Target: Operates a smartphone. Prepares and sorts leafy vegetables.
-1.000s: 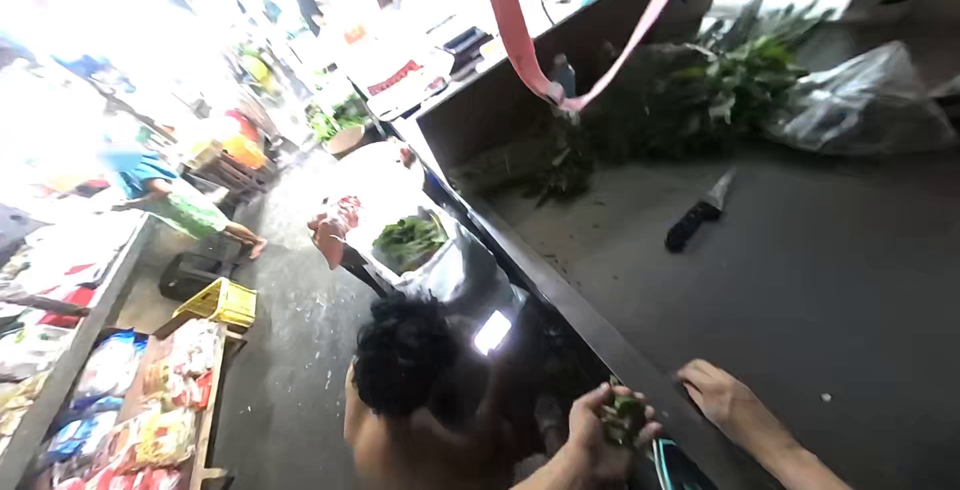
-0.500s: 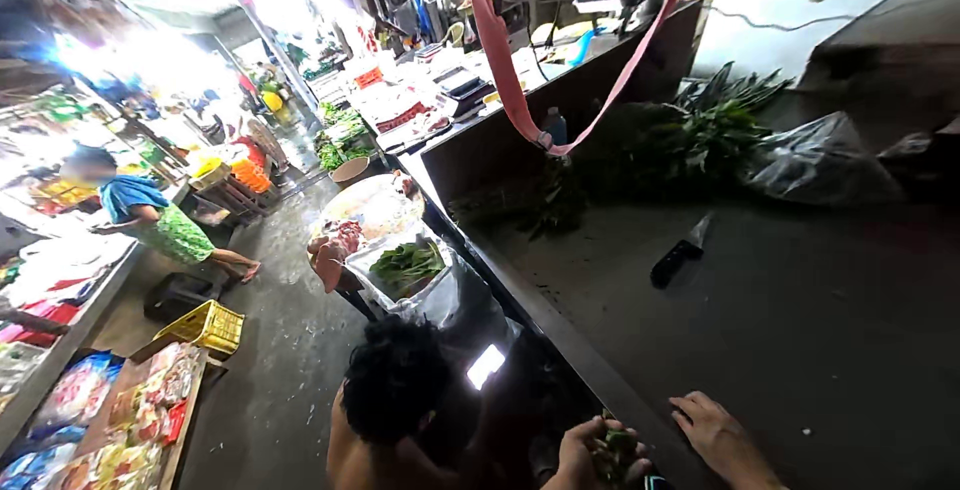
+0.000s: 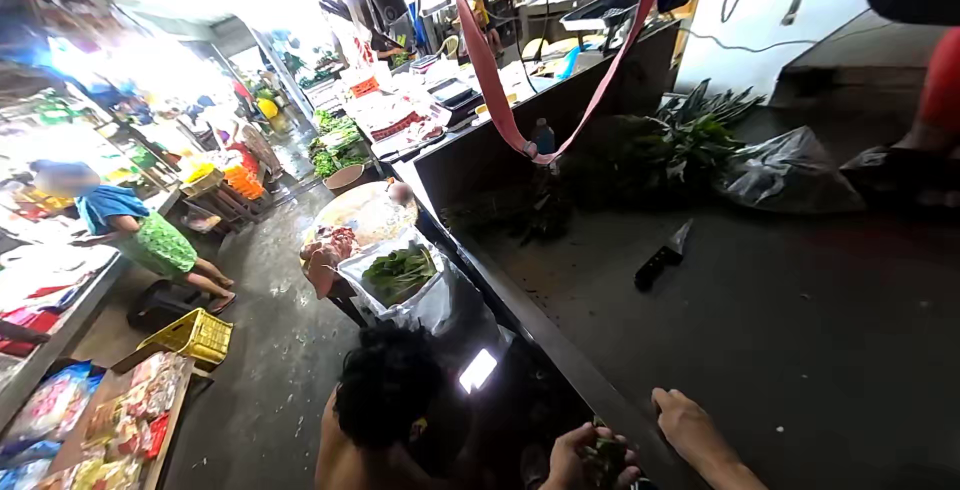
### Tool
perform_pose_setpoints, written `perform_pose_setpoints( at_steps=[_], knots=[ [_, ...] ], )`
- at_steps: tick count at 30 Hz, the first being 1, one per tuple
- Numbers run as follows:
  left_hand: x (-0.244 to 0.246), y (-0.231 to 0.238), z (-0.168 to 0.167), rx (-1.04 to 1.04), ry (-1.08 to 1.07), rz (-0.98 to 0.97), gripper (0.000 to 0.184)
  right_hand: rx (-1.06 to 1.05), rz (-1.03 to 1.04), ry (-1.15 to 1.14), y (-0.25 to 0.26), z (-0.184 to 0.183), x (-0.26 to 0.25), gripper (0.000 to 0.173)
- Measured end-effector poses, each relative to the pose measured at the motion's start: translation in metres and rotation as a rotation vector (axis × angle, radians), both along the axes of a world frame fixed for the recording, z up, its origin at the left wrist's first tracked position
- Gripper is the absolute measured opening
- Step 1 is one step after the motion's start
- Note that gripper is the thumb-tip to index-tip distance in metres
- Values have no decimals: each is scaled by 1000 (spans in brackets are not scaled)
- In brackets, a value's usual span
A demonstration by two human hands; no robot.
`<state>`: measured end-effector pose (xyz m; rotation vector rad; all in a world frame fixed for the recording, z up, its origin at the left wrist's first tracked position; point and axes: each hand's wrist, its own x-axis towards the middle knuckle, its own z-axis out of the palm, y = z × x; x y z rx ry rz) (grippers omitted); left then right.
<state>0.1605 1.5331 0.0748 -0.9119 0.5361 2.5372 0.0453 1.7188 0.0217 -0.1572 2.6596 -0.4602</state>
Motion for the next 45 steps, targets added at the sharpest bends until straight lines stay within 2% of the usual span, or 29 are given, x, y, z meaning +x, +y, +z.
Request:
perform_pose_setpoints(
  at_steps=[4,6,11,14,16,19,22,24,27,30,34,38,43,45],
  knots=[
    [0,-1,4,10,2,7,45,26,-5,-37,-2,-3,-6,24],
    [0,-2,5,15,12,-1,45,-55,-43,-72,5,1,-11,21],
    [4,-6,4,-3,19,2,48,-535,-256,-169,39,10,-7,16],
    [5,-6,-4,7,25,-23,51,-881,-375,-173,28,52,19,16],
    [5,-3,-9,9,22,-57,51,-957,-338,-138,11,83,39,15],
    [1,5,-2,-11,4,-84,49,-862,-119,-68,-18,115,71,16],
    [-1,13,2,-50,-9,-72,48,-741,135,160,-43,111,101,20],
    [-3,12,-8,-45,28,-47,46,-739,194,293,-55,98,112,18],
    [-3,7,-14,-22,47,-20,44,-759,211,352,-61,88,115,14],
    [-1,4,-12,-42,45,-22,44,-783,229,307,-59,90,112,12],
    [-4,1,-12,-48,57,-25,44,-755,307,245,-57,91,100,14],
    [-10,-6,-12,24,65,-10,45,-772,271,262,-64,89,94,16],
    [-44,-28,-25,33,122,-1,45,-743,154,331,-74,83,79,21],
    [-69,-44,-16,5,150,38,43,-690,131,371,-69,80,71,23]
  ],
)
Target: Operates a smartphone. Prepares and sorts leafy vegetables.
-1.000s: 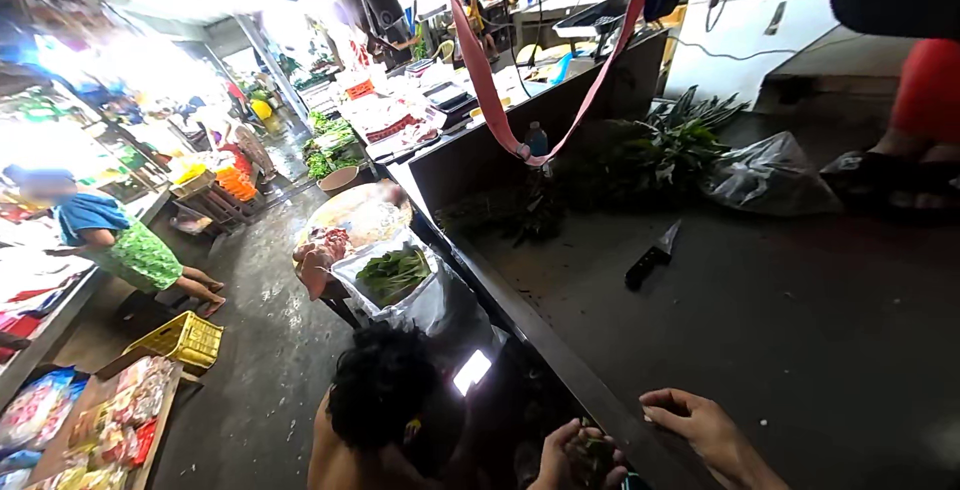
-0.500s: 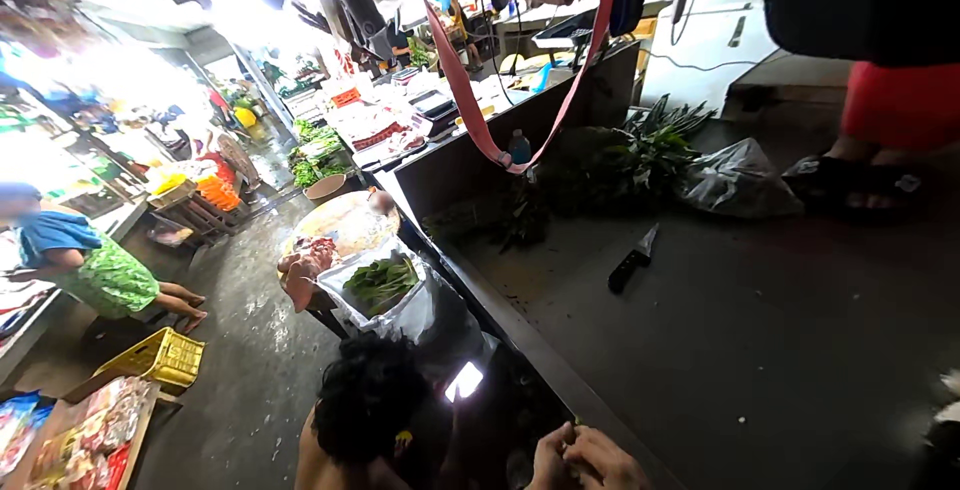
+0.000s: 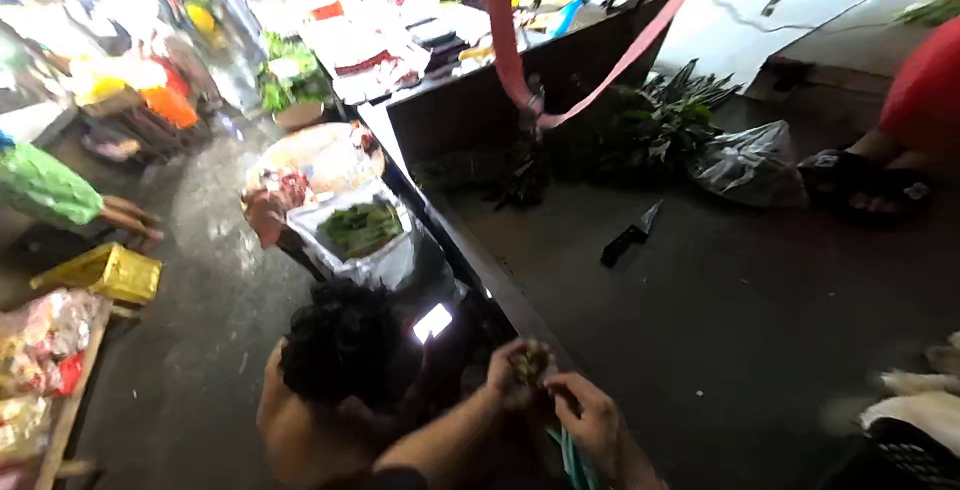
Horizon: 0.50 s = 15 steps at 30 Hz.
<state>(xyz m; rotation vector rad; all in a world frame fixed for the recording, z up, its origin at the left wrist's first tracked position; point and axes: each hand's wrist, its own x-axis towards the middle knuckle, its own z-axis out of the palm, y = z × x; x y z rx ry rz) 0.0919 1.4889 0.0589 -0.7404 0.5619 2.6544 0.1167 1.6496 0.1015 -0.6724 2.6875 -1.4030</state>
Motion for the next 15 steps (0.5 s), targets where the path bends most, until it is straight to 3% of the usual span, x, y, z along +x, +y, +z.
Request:
perform_pose_setpoints(
  at_steps=[4,11,13,15],
  knots=[
    [-77,-64,47,-62,6,239,39,129,-100,-62,19,8,-18,23],
    [-194,-234,61,-118,364,602,34,314,-238,-133,34,27,-57,24],
    [-210,-286,71,-306,268,617,32,327,-283,-143,31,33,-70,23],
    [-216,-338,63,-634,54,535,30,333,-337,-133,28,37,-80,22]
  ],
)
